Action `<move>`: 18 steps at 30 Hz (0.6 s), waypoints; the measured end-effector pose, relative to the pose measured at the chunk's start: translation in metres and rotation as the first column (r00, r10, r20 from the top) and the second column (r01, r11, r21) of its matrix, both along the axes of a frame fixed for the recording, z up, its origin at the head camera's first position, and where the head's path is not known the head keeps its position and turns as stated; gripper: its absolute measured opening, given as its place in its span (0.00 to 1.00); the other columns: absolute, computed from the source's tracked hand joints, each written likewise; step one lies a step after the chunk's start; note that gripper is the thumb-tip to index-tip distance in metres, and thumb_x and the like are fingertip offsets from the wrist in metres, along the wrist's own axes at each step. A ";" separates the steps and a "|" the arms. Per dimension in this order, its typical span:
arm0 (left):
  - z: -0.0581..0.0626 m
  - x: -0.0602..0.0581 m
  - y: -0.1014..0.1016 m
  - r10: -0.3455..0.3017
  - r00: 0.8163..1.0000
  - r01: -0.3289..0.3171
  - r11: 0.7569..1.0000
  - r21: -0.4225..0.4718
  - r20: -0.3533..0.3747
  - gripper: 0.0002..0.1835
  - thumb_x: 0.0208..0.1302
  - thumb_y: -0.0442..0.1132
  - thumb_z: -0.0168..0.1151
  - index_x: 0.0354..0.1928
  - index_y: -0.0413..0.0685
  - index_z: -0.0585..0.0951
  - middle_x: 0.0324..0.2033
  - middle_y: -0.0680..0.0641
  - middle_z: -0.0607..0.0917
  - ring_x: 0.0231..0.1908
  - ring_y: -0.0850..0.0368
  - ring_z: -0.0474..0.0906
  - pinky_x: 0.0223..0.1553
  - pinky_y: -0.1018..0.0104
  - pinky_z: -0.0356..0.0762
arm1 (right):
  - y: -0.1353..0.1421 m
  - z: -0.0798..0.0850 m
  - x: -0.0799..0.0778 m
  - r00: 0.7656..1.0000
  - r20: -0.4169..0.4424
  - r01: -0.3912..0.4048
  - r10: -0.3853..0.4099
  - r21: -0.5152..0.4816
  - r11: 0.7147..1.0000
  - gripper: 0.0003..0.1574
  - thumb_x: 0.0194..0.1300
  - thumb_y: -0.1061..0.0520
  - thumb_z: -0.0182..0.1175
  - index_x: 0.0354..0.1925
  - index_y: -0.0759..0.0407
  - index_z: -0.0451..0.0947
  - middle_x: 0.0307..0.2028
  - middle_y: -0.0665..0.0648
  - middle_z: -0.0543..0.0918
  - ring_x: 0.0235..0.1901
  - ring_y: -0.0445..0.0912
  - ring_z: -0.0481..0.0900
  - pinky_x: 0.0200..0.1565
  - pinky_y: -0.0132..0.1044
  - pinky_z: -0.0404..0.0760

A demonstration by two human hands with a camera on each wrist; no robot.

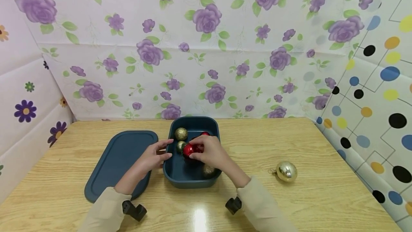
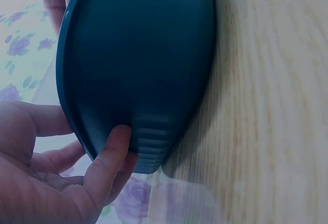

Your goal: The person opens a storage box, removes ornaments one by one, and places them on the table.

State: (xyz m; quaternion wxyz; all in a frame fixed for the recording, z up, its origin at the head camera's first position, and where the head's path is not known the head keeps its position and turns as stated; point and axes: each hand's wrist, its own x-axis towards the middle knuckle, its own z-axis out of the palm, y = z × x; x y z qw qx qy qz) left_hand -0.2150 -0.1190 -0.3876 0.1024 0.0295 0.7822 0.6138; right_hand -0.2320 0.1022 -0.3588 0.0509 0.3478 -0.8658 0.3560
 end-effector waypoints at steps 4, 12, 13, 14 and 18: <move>0.002 0.002 0.000 -0.008 1.000 0.008 1.000 -0.011 -0.012 0.27 0.64 0.30 0.53 0.65 0.44 0.64 0.61 0.34 0.62 0.55 0.39 0.66 0.39 0.56 0.78 | 0.021 0.007 -0.003 0.995 0.091 0.060 -0.048 -0.123 0.991 0.22 0.51 0.64 0.67 0.47 0.66 0.79 0.45 0.63 0.79 0.44 0.54 0.78 0.41 0.37 0.80; -0.002 -0.001 0.001 0.010 1.000 -0.010 1.000 0.005 0.011 0.27 0.63 0.28 0.53 0.65 0.46 0.65 0.61 0.36 0.64 0.54 0.42 0.68 0.40 0.56 0.78 | 0.063 0.015 -0.017 0.943 0.272 0.267 -0.194 -0.268 0.926 0.25 0.52 0.67 0.65 0.51 0.70 0.75 0.51 0.68 0.76 0.51 0.57 0.75 0.43 0.34 0.78; -0.002 -0.001 0.001 0.010 1.000 -0.010 1.000 0.005 0.010 0.27 0.63 0.28 0.53 0.65 0.46 0.65 0.61 0.36 0.64 0.54 0.42 0.68 0.40 0.55 0.78 | 0.069 0.015 -0.019 0.937 0.277 0.288 -0.212 -0.274 0.918 0.25 0.53 0.67 0.65 0.51 0.70 0.75 0.51 0.68 0.76 0.51 0.58 0.75 0.43 0.33 0.78; -0.002 -0.001 0.001 0.010 1.000 -0.010 1.000 0.004 0.010 0.27 0.63 0.28 0.53 0.65 0.46 0.65 0.61 0.36 0.64 0.55 0.42 0.68 0.40 0.55 0.77 | 0.074 0.014 -0.021 0.932 0.278 0.310 -0.234 -0.276 0.910 0.26 0.53 0.66 0.65 0.52 0.70 0.75 0.51 0.68 0.76 0.51 0.58 0.75 0.43 0.33 0.78; -0.001 -0.001 0.001 0.010 1.000 -0.010 1.000 0.001 0.008 0.27 0.63 0.28 0.53 0.65 0.46 0.65 0.62 0.36 0.63 0.56 0.41 0.67 0.41 0.55 0.77 | 0.092 0.006 -0.031 0.909 0.271 0.389 -0.317 -0.279 0.878 0.26 0.55 0.64 0.65 0.53 0.70 0.74 0.51 0.69 0.76 0.52 0.57 0.74 0.44 0.33 0.77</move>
